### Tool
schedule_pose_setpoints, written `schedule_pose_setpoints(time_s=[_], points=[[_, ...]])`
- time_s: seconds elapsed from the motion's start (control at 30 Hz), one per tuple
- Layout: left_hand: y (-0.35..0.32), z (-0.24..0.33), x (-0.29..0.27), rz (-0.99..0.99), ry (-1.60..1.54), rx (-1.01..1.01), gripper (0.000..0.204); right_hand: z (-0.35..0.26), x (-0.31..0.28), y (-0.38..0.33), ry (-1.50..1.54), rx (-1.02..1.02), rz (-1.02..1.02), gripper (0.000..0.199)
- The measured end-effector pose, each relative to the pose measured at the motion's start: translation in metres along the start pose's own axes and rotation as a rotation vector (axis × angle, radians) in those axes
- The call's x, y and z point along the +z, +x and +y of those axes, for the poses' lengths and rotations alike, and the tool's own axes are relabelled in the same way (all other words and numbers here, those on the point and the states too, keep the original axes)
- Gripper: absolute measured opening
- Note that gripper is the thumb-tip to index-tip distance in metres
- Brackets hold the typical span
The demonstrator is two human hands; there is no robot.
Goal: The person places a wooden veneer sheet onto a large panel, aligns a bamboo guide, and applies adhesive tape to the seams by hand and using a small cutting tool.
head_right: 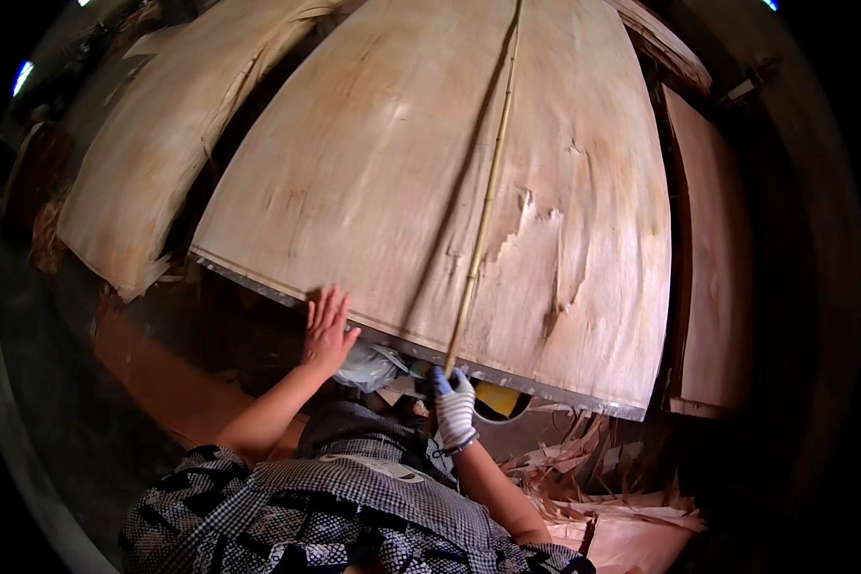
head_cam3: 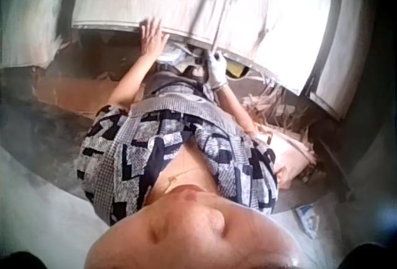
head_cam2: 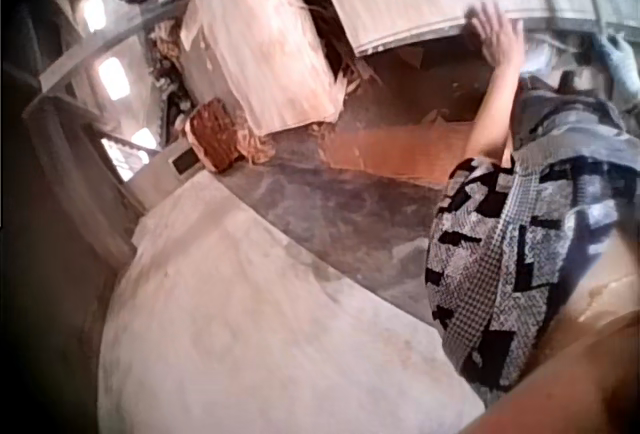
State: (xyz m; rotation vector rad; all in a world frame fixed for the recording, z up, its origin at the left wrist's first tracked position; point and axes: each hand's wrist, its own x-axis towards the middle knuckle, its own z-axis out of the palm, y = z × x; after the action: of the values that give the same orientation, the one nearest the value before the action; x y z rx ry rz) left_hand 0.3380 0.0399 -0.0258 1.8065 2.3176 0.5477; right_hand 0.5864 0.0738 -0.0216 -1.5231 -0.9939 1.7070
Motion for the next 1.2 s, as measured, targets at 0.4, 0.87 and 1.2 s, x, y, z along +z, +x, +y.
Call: schedule_pose_setpoints(time_s=[0.4,0.87,1.2], points=[[-0.014,-0.096,-0.043,-0.025,-0.114,-0.045,0.053,-0.025,0.092,0.057,-0.759,-0.586,-0.521,0.031],[-0.097,-0.082,-0.014,-0.389,-0.335,0.265,0.036,0.099,0.098,0.041,-1.228,-0.194,-0.292,0.023],[-0.046,0.017,-0.025,-1.165,-0.485,0.329,0.037,0.007,-0.086,-0.050,-0.737,0.181,-0.463,0.019]])
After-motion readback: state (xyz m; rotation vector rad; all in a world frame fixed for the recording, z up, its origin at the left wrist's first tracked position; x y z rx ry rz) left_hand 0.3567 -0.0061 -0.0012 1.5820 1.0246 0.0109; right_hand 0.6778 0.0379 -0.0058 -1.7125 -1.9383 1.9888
